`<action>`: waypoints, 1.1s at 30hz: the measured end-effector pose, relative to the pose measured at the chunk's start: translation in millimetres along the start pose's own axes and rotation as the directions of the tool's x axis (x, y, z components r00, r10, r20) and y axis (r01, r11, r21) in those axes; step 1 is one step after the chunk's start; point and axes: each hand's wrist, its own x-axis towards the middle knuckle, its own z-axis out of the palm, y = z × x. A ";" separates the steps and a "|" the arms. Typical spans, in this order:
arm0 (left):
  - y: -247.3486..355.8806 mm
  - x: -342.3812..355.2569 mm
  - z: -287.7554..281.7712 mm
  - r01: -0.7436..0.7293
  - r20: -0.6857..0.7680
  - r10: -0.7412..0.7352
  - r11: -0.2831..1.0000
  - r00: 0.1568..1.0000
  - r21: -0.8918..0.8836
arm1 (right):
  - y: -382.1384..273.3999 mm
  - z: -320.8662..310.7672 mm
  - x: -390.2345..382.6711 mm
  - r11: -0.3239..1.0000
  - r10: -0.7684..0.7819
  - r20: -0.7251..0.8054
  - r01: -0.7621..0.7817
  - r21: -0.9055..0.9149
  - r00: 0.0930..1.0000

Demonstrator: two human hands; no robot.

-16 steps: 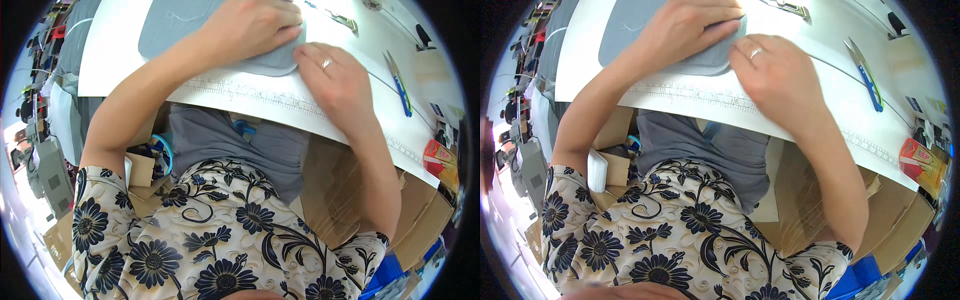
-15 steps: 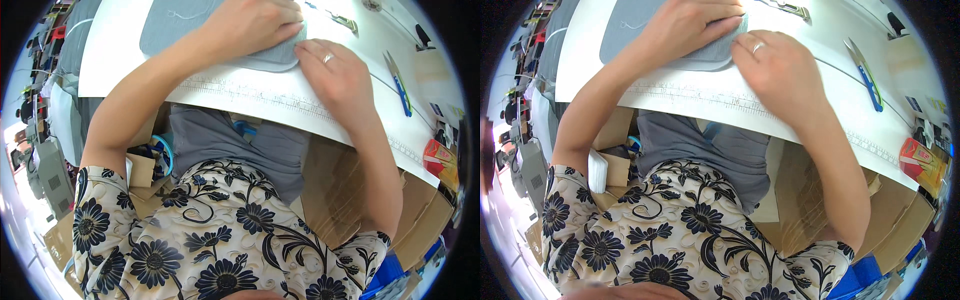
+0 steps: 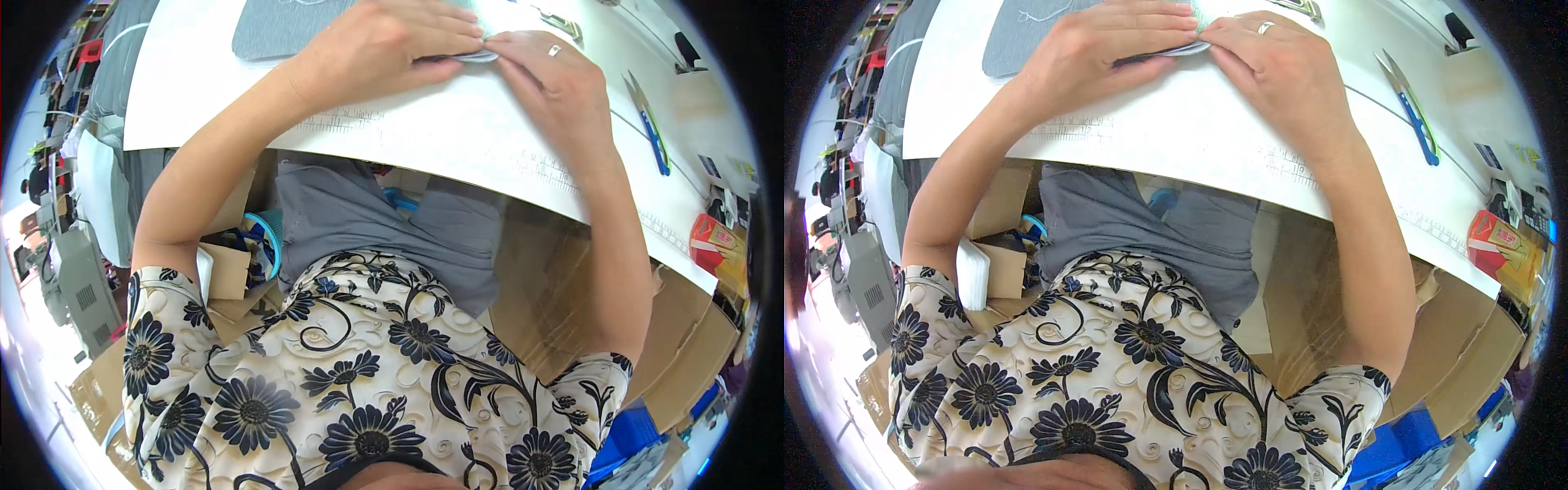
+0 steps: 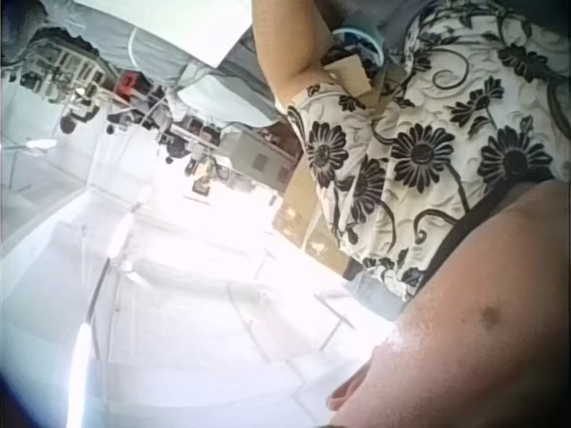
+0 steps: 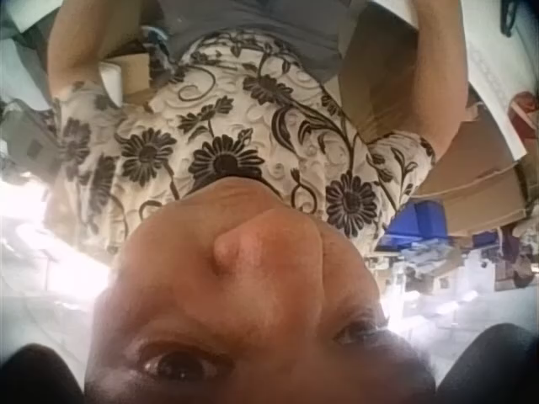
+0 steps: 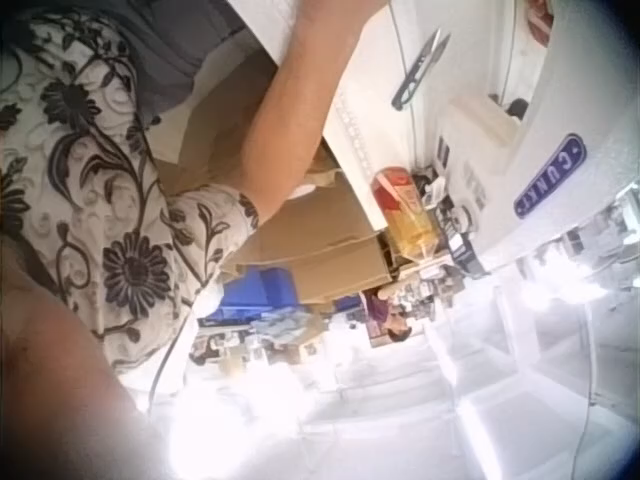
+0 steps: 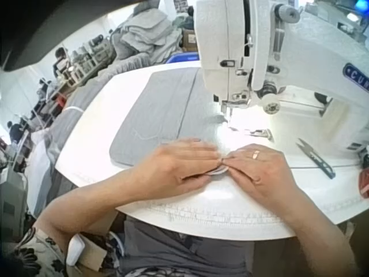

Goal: Assembling and sewing leather or synthetic material covers using an industrial sewing machine and thread snips.

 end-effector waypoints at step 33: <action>-46.0 27.1 -15.5 -0.287 0.159 0.258 0.937 0.953 0.201 | -5.9 -0.5 18.6 0.932 0.122 0.096 -0.080 -0.354 0.988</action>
